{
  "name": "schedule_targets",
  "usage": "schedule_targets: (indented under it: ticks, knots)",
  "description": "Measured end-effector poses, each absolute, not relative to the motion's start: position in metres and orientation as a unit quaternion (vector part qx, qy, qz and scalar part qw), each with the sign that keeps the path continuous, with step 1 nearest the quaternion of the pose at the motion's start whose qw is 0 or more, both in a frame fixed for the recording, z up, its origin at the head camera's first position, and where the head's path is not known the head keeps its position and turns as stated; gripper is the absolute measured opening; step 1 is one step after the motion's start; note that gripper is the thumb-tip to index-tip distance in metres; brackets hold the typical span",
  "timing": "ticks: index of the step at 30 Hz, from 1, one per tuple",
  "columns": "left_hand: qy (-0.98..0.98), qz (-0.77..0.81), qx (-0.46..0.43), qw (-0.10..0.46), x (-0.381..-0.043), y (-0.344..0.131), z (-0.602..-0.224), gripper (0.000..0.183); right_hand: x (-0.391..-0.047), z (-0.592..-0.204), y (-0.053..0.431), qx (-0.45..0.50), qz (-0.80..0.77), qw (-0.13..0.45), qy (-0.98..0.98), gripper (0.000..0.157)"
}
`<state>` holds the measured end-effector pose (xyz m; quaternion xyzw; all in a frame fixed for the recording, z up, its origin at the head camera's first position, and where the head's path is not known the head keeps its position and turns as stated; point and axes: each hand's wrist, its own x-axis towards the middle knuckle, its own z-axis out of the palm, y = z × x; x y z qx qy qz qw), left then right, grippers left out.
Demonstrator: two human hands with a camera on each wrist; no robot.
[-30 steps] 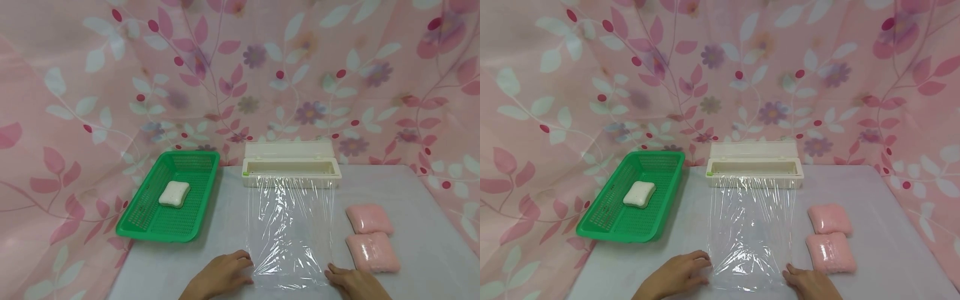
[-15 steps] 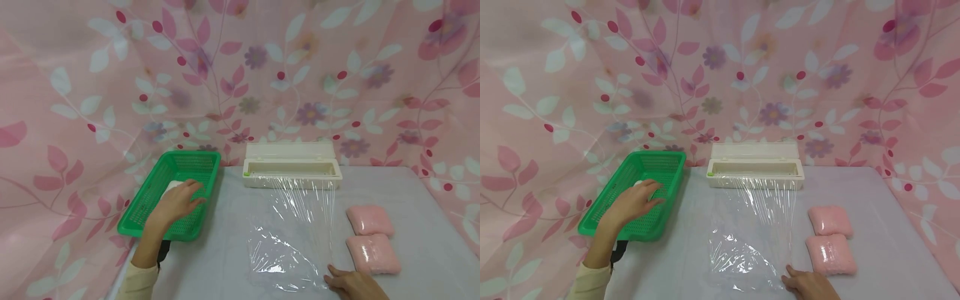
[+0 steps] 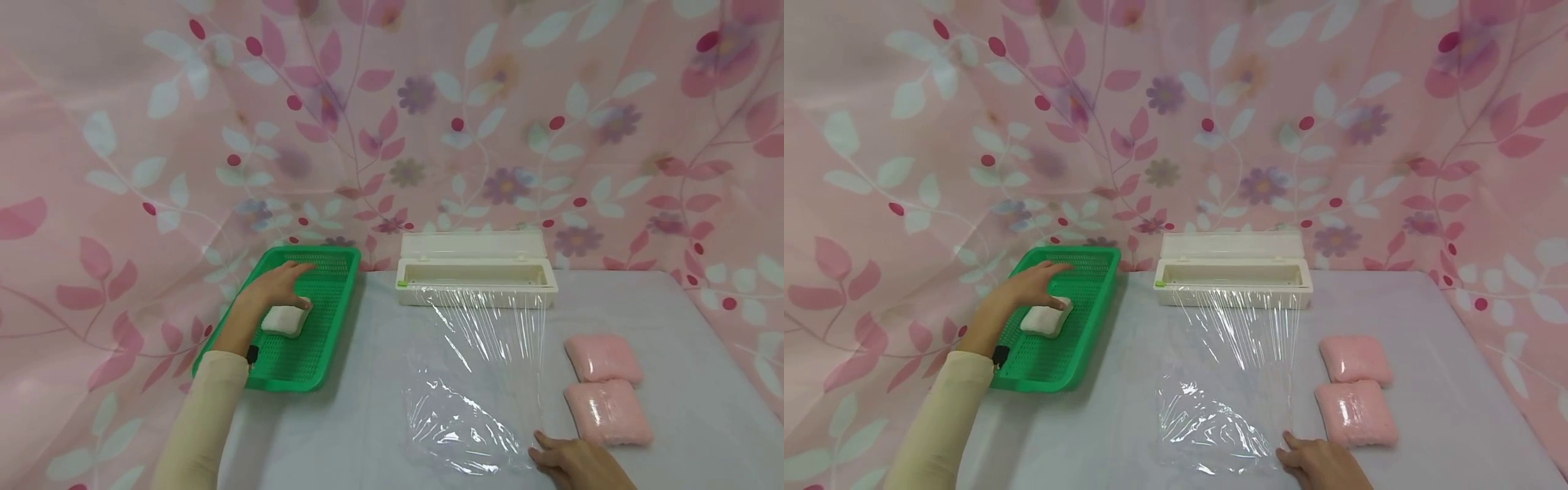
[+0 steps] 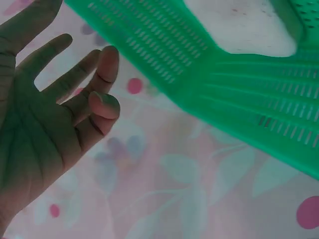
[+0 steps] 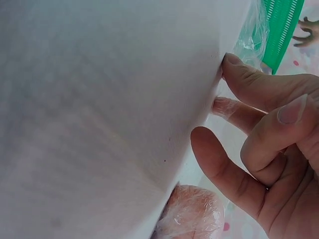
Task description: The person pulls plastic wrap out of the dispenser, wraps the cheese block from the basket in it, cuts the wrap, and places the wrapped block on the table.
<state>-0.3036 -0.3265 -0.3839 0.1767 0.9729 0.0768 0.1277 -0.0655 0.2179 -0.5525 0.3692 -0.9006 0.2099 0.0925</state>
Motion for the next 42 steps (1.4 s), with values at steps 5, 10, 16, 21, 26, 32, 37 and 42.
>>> schedule_targets:
  ticks: [5,10,16,21,26,32,37,42]
  knots:
    - [0.969,0.072,0.099,0.215,-0.317,-0.339,-0.398,0.109,-0.066,-0.552,0.218,0.366,0.213,0.086,-0.902,0.025]
    - [0.962,0.038,0.038,0.268,-0.323,-0.348,-0.417,0.116,-0.066,-0.552,0.218,0.369,0.218,0.081,-0.9,0.024]
    - [0.959,0.022,0.037,0.281,-0.318,-0.356,-0.443,0.102,-0.067,-0.555,0.22,0.386,0.222,0.107,-0.889,0.026]
    - [0.965,0.021,0.06,0.256,-0.317,-0.359,-0.452,0.09,-0.067,-0.555,0.219,0.386,0.224,0.1,-0.889,0.027]
    - [0.966,0.029,0.079,0.243,-0.32,-0.36,-0.449,0.08,-0.066,-0.553,0.217,0.368,0.223,0.093,-0.898,0.026]
    - [0.967,0.047,0.077,0.237,-0.318,-0.357,-0.443,0.079,-0.067,-0.553,0.217,0.373,0.226,0.104,-0.894,0.025]
    - [0.976,0.034,0.086,0.196,-0.315,-0.351,-0.427,0.072,-0.066,-0.552,0.217,0.372,0.227,0.098,-0.895,0.024]
    - [0.985,0.005,0.106,0.138,-0.302,-0.337,-0.402,0.074,-0.066,-0.551,0.215,0.364,0.229,0.084,-0.899,0.024]
